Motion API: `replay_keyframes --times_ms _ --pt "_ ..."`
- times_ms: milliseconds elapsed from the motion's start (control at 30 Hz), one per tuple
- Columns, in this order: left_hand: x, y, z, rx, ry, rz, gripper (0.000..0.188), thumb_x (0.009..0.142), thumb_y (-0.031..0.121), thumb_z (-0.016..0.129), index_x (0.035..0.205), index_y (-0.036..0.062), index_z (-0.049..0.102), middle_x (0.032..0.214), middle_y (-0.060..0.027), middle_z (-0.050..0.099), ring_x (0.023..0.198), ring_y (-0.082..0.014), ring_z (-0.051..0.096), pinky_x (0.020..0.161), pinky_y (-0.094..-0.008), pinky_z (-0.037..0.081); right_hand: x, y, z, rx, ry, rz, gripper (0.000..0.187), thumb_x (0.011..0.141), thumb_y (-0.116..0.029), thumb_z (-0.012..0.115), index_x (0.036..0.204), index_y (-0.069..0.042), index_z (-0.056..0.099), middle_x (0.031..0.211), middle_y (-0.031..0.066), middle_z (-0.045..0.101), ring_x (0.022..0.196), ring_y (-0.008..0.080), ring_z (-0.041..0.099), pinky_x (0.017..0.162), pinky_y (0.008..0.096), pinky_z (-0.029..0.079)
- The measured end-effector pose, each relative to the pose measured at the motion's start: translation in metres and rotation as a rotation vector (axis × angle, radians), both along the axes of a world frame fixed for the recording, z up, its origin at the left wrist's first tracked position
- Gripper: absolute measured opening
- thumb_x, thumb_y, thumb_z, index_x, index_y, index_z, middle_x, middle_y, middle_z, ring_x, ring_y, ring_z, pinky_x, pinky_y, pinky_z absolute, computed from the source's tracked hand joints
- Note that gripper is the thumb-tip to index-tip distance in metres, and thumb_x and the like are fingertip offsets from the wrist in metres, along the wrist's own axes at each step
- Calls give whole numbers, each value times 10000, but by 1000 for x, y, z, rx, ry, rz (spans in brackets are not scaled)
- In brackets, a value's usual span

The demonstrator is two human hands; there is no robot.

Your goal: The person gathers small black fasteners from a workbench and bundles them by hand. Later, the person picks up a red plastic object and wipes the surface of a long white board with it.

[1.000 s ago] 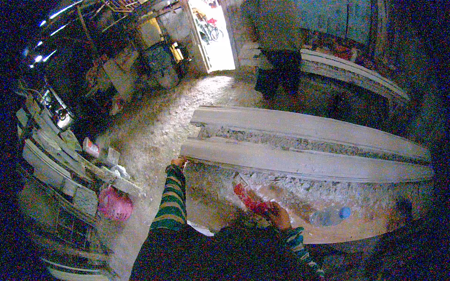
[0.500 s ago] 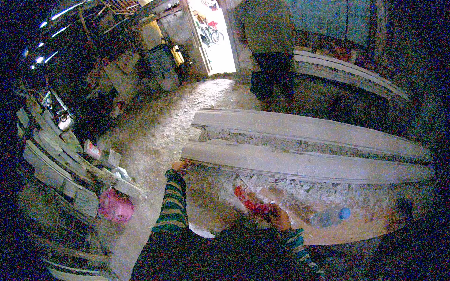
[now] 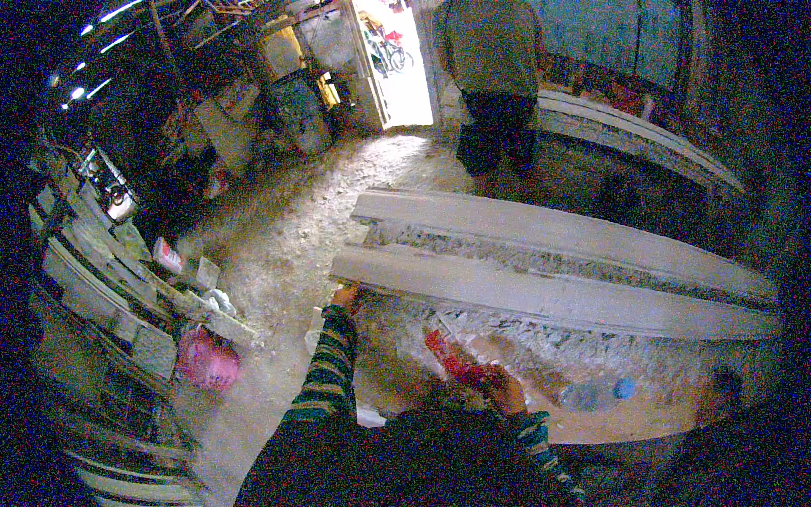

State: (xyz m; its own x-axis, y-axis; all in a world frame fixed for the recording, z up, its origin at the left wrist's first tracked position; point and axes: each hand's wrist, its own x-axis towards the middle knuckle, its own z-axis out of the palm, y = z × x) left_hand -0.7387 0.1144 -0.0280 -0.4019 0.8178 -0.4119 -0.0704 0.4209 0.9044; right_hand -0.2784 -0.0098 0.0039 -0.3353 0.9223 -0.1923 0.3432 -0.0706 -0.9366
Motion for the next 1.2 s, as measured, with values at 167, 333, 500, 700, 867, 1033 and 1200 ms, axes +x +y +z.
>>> replay_keyframes --times_ms 167,333,500,700,867,1033,1200 --pt "2 -2 13 61 108 -89 174 860 260 586 838 93 545 620 -46 558 406 -121 439 317 -248 279 -1 -3 -2 47 71 -42 286 853 -141 594 1082 11 515 862 76 622 675 129 586 555 270 483" --pt "5 -2 25 -145 210 -35 202 851 265 597 752 92 563 602 -40 542 414 -128 446 333 -268 293 0 -2 -10 61 105 -7 321 856 -163 598 1111 7 500 875 70 619 674 125 581 565 265 479" --pt "-4 5 14 -145 125 -16 261 829 305 626 707 82 566 567 -40 525 407 -155 445 346 -293 324 3 0 -26 90 -22 -26 330 852 -161 601 1123 -1 500 898 62 619 684 127 580 579 264 479" --pt "-19 18 -16 -25 178 -95 295 838 331 609 711 69 569 572 -43 528 432 -161 494 357 -302 354 3 3 -42 49 -2 -49 335 843 -144 612 1125 -2 502 901 66 620 692 130 582 585 268 484" --pt "-10 8 3 -72 200 -55 307 843 343 599 721 63 570 585 -47 534 444 -163 518 364 -304 370 6 2 -42 98 -30 -27 344 842 -142 612 1136 -1 499 911 66 623 709 132 586 581 269 484" --pt "1 -4 8 -116 250 -71 314 866 362 554 807 55 584 663 -63 579 460 -178 561 376 -309 400 4 2 -34 113 -34 -23 341 847 -150 608 1133 2 500 903 71 626 703 132 590 581 265 483" --pt "-2 -3 -46 -190 181 -444 322 877 364 528 986 72 607 773 -61 634 500 -182 588 399 -314 419 4 1 -17 -2 21 3 340 855 -161 601 1138 -1 499 885 71 628 677 132 588 577 267 480"
